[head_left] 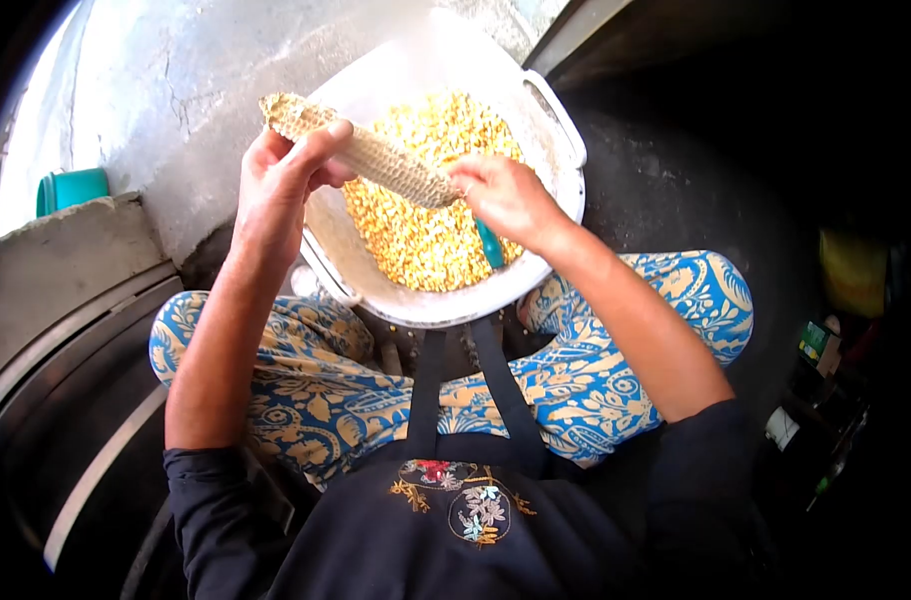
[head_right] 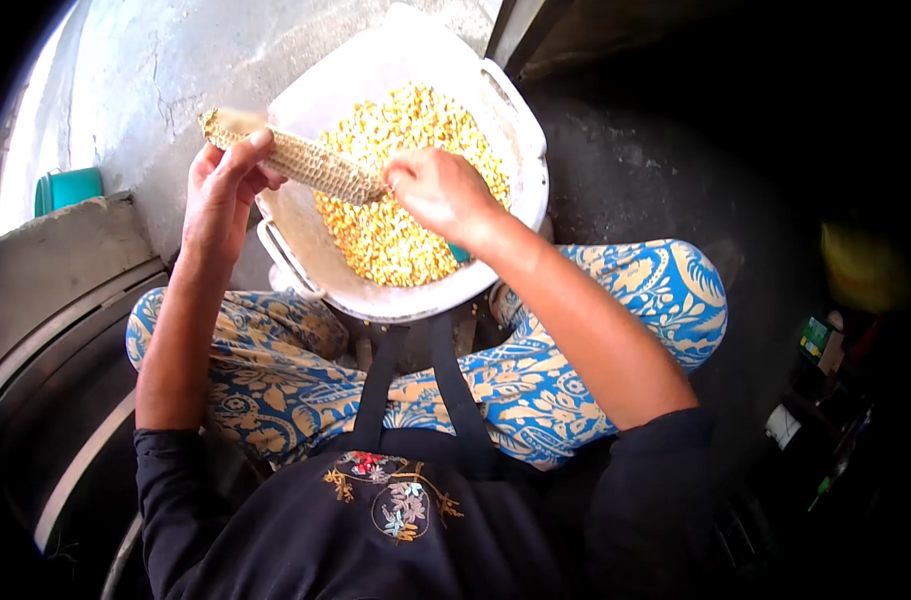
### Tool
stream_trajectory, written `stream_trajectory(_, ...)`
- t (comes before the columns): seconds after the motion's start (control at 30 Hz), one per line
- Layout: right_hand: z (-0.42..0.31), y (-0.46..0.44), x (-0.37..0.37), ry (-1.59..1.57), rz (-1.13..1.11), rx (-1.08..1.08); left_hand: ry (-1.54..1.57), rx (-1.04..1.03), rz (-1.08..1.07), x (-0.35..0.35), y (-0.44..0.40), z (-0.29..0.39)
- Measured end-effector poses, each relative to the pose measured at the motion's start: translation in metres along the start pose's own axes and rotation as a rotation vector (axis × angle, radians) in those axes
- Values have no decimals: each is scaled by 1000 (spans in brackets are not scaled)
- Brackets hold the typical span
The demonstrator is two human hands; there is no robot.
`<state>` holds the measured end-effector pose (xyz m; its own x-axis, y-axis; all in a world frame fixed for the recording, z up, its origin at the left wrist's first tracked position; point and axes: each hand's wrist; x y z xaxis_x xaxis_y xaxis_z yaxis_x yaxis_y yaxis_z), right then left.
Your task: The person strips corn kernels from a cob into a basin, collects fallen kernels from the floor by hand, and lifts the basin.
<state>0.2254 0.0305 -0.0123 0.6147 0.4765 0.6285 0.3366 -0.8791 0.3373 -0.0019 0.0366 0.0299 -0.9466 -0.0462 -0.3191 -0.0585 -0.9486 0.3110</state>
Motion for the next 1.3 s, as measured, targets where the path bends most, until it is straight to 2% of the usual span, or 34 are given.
stream_trajectory(0.03, -5, 7, 2, 238, -41, 57, -53, -56, 61, 6, -2, 4)
stream_trajectory(0.17, 0, 11, -6, 197, 12, 119, -359, -93, 92, 3, 2, 21)
stream_trajectory(0.23, -9, 15, 0, 229, -75, 110, -672, 62, -73, 9, 0, 16)
stream_trajectory(0.27, -2, 13, -4, 278, -14, 243, -794, 84, -149, 11, 3, 8)
stream_trajectory(0.3, -4, 12, -2, 264, -14, 233, -899, 139, -224, 3, 8, 9)
stream_trajectory(0.37, -10, 14, 0, 409, -55, 212, -1063, 179, -310, 7, 10, -10)
stream_trajectory(0.4, -8, 13, 0, 417, -4, 219, -1072, 206, -329, 9, 11, -19)
stream_trajectory(0.47, -10, 11, 8, 392, 30, 213, -937, 420, -300, 17, 3, -29)
stream_trajectory(0.5, -12, 11, 10, 402, 56, 211, -972, 401, -197, 19, -7, -25)
stream_trajectory(0.57, -12, 9, 11, 398, 108, 218, -918, 108, -39, 41, -64, 2)
stream_trajectory(0.63, -6, 9, 6, 442, 181, 244, -300, -262, -92, 64, -127, 43)
stream_trajectory(0.67, -5, 11, 7, 467, 166, 232, -3, -168, -148, 82, -166, 60)
stream_trajectory(0.73, -6, 11, 11, 474, 140, 225, 284, -65, -183, 77, -169, 58)
stream_trajectory(0.8, -9, 13, 13, 496, 108, 231, -297, -274, -387, 56, -133, 28)
stream_trajectory(0.83, -8, 13, 13, 485, 104, 228, -288, -153, -239, 15, -89, 15)
stream_trajectory(0.87, -8, 15, 12, 494, 80, 260, -531, -77, -379, 49, -107, -5)
stream_trajectory(0.9, -8, 16, 10, 507, 53, 293, -648, 33, -429, 35, -82, -26)
stream_trajectory(0.93, -5, 18, 5, 486, 151, 335, -765, 187, -447, 29, -65, -40)
stream_trajectory(0.97, -6, 19, 5, 488, 146, 337, -846, 242, -446, 32, -54, -59)
stream_trajectory(1.07, -12, 20, 16, 555, 165, 280, -882, 384, -447, 40, -44, -105)
stream_trajectory(1.1, -17, 19, 25, 565, 181, 305, -1002, 291, -440, 37, -42, -127)
stream_trajectory(1.13, -21, 17, 33, 581, 201, 334, -1076, 299, -426, 14, -31, -129)
stream_trajectory(1.17, -24, 19, 39, 587, 210, 339, -1013, 316, -480, 0, -28, -141)
stream_trajectory(1.2, -28, 21, 45, 735, 172, 454, -947, 102, -565, 3, -28, -181)
stream_trajectory(1.27, -31, 21, 44, 470, 378, 387, -940, 205, -573, -33, -23, -206)
stream_trajectory(1.3, -33, 21, 43, 484, 385, 391, -958, 238, -573, -48, -22, -221)
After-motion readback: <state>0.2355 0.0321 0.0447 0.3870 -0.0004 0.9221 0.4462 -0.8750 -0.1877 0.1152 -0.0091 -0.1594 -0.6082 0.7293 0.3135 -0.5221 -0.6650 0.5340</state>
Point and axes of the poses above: each hand's wrist, its own y-axis away from the middle knuckle, its own x-axis out of the back of the hand, z = x × y, and after that the axes turned 12 degrees about y, right-handed
